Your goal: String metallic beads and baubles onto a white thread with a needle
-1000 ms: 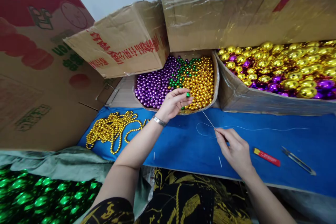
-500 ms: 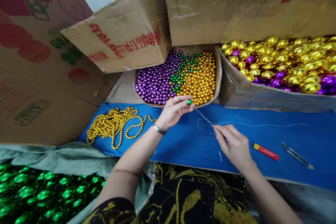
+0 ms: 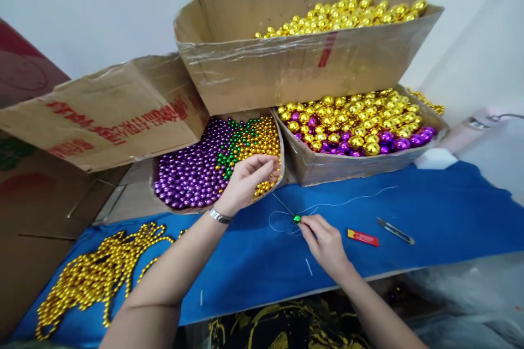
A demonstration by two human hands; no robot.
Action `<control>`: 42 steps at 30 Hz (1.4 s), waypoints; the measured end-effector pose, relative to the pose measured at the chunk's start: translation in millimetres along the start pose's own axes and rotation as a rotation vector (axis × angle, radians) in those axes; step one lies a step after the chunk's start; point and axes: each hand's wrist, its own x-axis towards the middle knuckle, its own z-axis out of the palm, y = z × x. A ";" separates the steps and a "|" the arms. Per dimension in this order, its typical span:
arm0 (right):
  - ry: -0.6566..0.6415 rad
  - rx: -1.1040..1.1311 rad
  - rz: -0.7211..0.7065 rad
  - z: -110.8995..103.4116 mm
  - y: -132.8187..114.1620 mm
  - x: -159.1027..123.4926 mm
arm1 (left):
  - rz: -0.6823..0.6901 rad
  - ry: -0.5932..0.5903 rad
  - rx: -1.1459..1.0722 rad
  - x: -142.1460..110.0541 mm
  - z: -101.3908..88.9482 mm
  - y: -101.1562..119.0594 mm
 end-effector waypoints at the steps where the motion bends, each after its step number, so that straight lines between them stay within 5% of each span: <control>1: 0.008 0.009 0.013 -2.0 2.6 -2.5 | 0.030 -0.017 0.044 13.6 9.2 2.6; 8: 0.080 0.031 0.070 -17.7 17.0 -12.8 | 0.342 -0.298 0.626 115.5 82.4 -6.6; 14: 0.123 0.023 0.106 -31.7 25.9 -15.0 | 0.415 -0.666 1.290 169.1 137.8 -26.0; 20: 0.135 0.019 0.125 -36.1 30.9 -19.0 | 0.299 -0.601 1.597 181.8 172.9 -34.6; 24: 0.145 0.014 0.135 -42.4 31.1 -20.9 | 0.320 -0.553 1.515 180.4 165.1 -29.1; 28: 0.154 0.023 0.155 -51.1 30.3 -20.2 | 0.365 -0.355 0.988 157.9 131.9 -15.1; 32: 0.137 0.033 0.179 -53.5 28.1 -15.7 | 0.072 -0.244 0.300 117.4 95.3 -3.9; 35: 0.130 0.031 0.173 -53.2 24.6 -9.5 | -0.103 -0.175 -0.016 87.9 71.7 -1.5; 38: 0.141 0.002 0.163 -53.7 20.5 -3.3 | -0.161 -0.120 -0.156 64.4 54.2 -3.7; 42: 0.149 -0.016 0.140 -51.9 15.0 3.1 | -0.053 -0.100 -0.118 59.9 52.8 -9.4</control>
